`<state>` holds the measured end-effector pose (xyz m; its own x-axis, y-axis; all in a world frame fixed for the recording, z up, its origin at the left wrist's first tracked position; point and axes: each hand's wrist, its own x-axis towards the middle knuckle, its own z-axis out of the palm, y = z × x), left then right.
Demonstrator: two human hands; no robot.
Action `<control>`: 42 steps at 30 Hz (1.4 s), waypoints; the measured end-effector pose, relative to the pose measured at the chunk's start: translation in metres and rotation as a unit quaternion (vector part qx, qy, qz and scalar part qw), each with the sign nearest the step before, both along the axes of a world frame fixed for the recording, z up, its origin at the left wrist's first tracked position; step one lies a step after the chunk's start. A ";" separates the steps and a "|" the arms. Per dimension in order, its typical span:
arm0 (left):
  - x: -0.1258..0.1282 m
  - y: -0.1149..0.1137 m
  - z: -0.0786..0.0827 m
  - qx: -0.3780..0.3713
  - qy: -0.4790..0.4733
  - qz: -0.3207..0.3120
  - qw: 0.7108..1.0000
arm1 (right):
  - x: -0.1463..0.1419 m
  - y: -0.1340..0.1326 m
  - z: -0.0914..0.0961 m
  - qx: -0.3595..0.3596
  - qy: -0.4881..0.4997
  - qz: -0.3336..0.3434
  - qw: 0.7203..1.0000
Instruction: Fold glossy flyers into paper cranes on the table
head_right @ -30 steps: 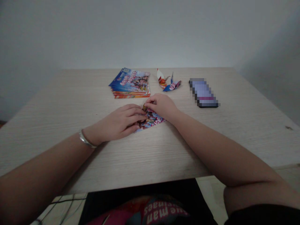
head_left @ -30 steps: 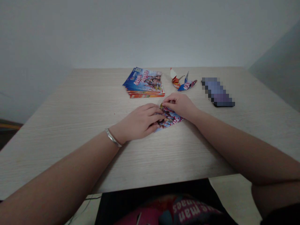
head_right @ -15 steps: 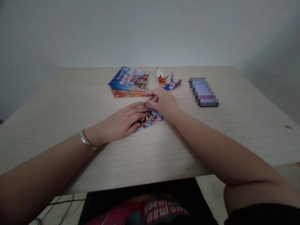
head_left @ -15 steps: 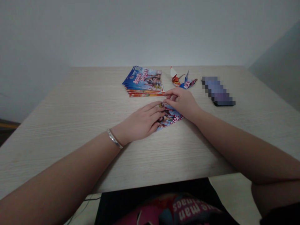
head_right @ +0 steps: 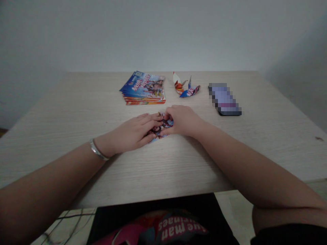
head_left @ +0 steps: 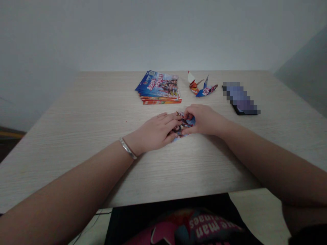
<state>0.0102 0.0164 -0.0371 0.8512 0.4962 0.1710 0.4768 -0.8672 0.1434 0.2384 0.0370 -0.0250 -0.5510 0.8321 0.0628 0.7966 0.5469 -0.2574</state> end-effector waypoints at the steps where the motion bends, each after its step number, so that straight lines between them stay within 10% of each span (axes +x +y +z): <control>1: 0.000 0.000 0.000 0.002 -0.003 0.001 1.000 | -0.001 0.001 0.002 -0.012 -0.007 0.003 1.000; 18: 0.016 -0.009 0.010 0.032 -0.009 0.070 0.997 | 0.001 0.004 0.015 -0.009 -0.106 0.027 0.994; 42: 0.011 -0.012 0.006 0.048 0.036 0.024 0.998 | 0.029 0.020 0.034 -0.139 -0.234 -0.140 0.952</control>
